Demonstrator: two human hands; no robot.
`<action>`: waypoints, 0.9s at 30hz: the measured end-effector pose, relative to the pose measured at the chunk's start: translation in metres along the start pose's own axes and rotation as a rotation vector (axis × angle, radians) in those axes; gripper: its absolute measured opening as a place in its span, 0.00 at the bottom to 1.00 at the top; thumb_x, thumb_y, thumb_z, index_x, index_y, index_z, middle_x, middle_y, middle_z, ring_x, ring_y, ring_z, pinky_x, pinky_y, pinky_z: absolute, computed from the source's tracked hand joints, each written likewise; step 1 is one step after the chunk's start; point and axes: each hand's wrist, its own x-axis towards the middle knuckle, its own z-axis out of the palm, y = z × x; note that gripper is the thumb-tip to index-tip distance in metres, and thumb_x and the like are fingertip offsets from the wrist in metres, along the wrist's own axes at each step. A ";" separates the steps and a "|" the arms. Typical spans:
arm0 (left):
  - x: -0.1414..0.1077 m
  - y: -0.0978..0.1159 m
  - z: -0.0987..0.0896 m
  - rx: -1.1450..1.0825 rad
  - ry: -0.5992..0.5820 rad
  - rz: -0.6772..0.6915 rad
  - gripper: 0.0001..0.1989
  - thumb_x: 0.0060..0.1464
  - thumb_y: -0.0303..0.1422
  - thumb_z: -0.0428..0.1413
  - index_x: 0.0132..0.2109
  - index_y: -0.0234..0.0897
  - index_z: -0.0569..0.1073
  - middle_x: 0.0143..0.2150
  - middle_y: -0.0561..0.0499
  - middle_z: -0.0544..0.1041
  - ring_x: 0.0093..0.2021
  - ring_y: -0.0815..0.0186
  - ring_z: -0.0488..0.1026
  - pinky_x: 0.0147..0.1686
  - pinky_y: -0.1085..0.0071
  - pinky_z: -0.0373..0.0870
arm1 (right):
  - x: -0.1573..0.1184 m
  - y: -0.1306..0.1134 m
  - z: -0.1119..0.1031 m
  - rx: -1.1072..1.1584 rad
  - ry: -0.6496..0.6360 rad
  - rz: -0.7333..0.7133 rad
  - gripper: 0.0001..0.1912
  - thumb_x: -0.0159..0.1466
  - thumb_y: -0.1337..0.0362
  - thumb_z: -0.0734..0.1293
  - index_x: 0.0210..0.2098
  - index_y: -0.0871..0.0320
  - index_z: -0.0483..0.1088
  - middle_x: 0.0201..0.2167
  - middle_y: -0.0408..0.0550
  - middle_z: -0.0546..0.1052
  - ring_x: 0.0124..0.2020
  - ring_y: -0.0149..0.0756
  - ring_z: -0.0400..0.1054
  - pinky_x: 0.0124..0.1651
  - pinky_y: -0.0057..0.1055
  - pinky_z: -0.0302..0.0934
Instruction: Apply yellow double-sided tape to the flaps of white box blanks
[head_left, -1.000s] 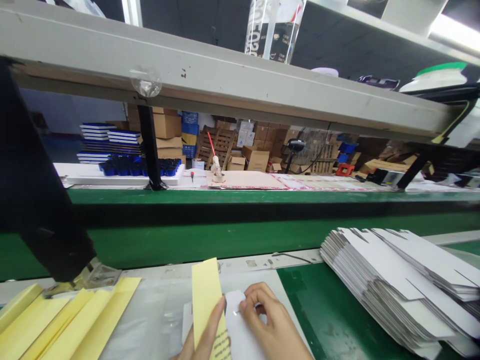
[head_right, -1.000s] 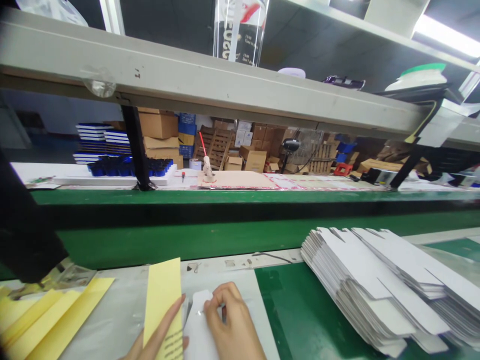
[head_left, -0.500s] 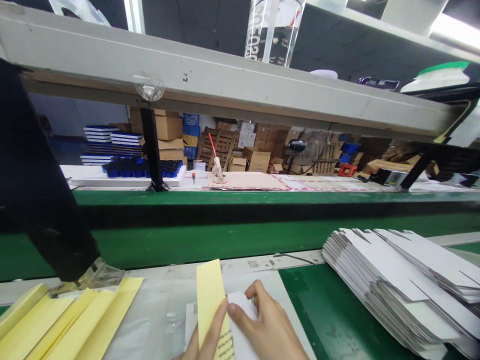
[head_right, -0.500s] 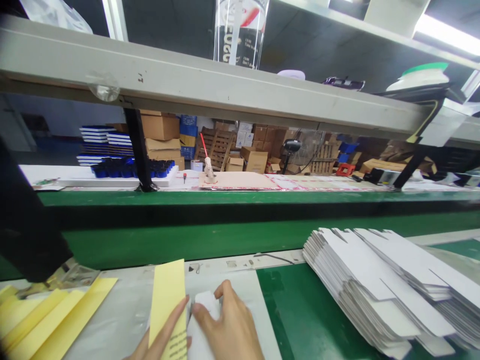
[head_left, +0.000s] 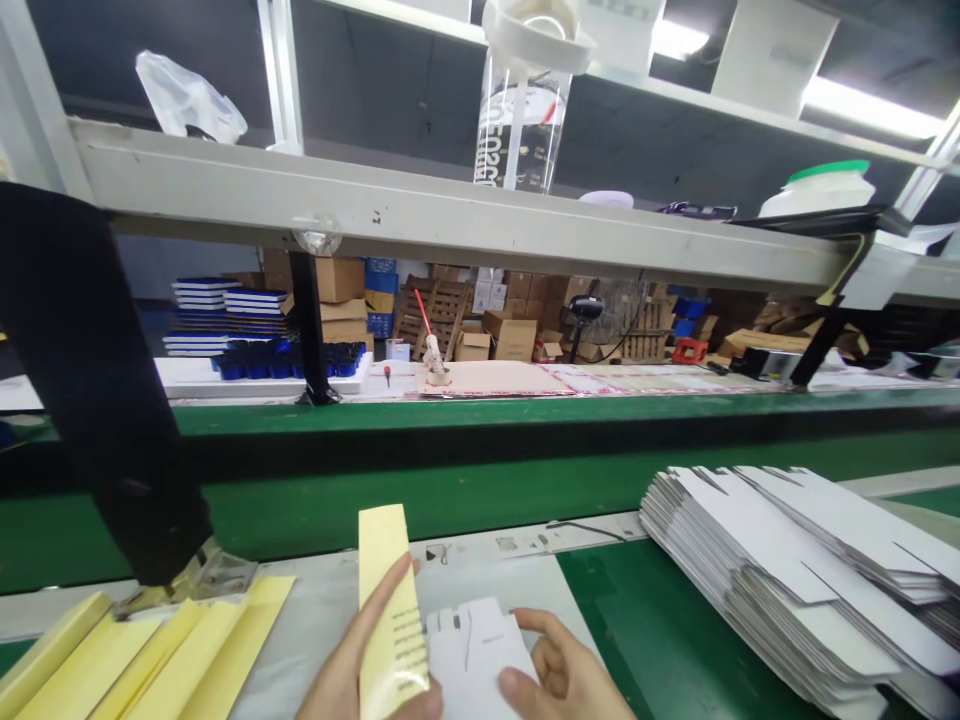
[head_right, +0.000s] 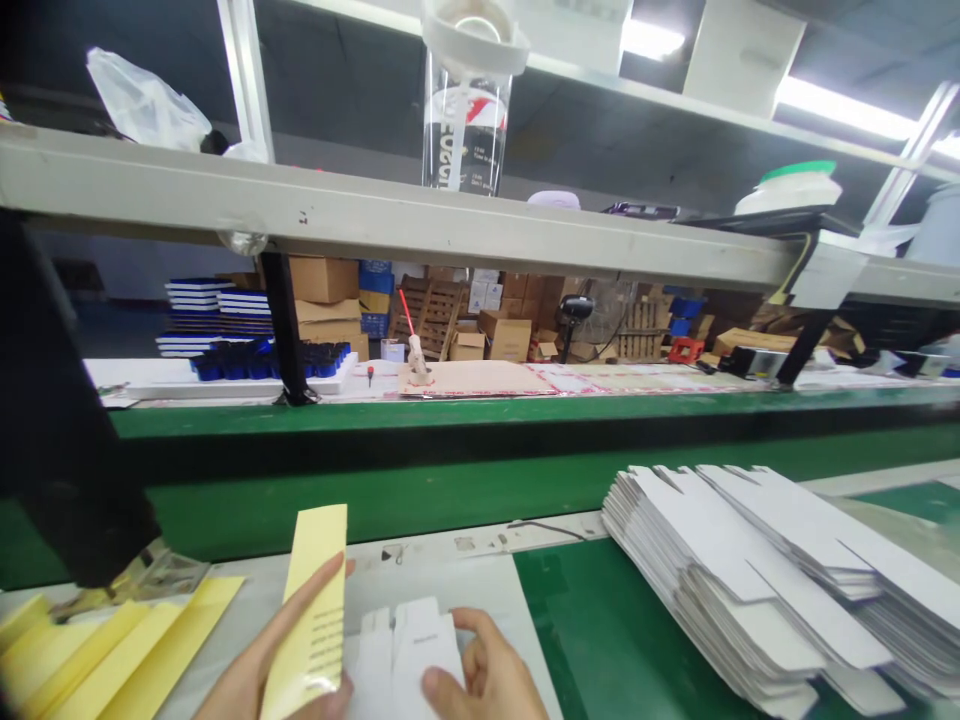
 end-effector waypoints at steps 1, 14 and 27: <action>-0.002 0.006 -0.001 0.012 0.017 0.009 0.44 0.37 0.47 0.60 0.59 0.38 0.53 0.58 0.44 0.61 0.50 0.56 0.65 0.46 0.70 0.64 | -0.001 0.000 0.000 0.100 0.008 0.011 0.28 0.47 0.49 0.66 0.41 0.61 0.63 0.16 0.35 0.58 0.18 0.31 0.58 0.23 0.26 0.49; -0.005 -0.006 0.000 0.043 -0.032 0.037 0.43 0.34 0.35 0.60 0.60 0.40 0.52 0.62 0.47 0.54 0.59 0.55 0.55 0.45 0.69 0.67 | 0.007 0.009 -0.097 -0.420 0.507 0.091 0.23 0.49 0.50 0.62 0.41 0.56 0.66 0.35 0.55 0.72 0.39 0.53 0.64 0.40 0.46 0.57; -0.009 -0.004 0.004 0.264 -0.166 0.054 0.35 0.42 0.30 0.52 0.60 0.34 0.54 0.61 0.47 0.55 0.60 0.59 0.52 0.54 0.63 0.57 | -0.016 -0.086 0.025 -0.091 0.022 -0.221 0.13 0.56 0.54 0.61 0.22 0.56 0.64 0.22 0.41 0.65 0.26 0.32 0.59 0.30 0.28 0.54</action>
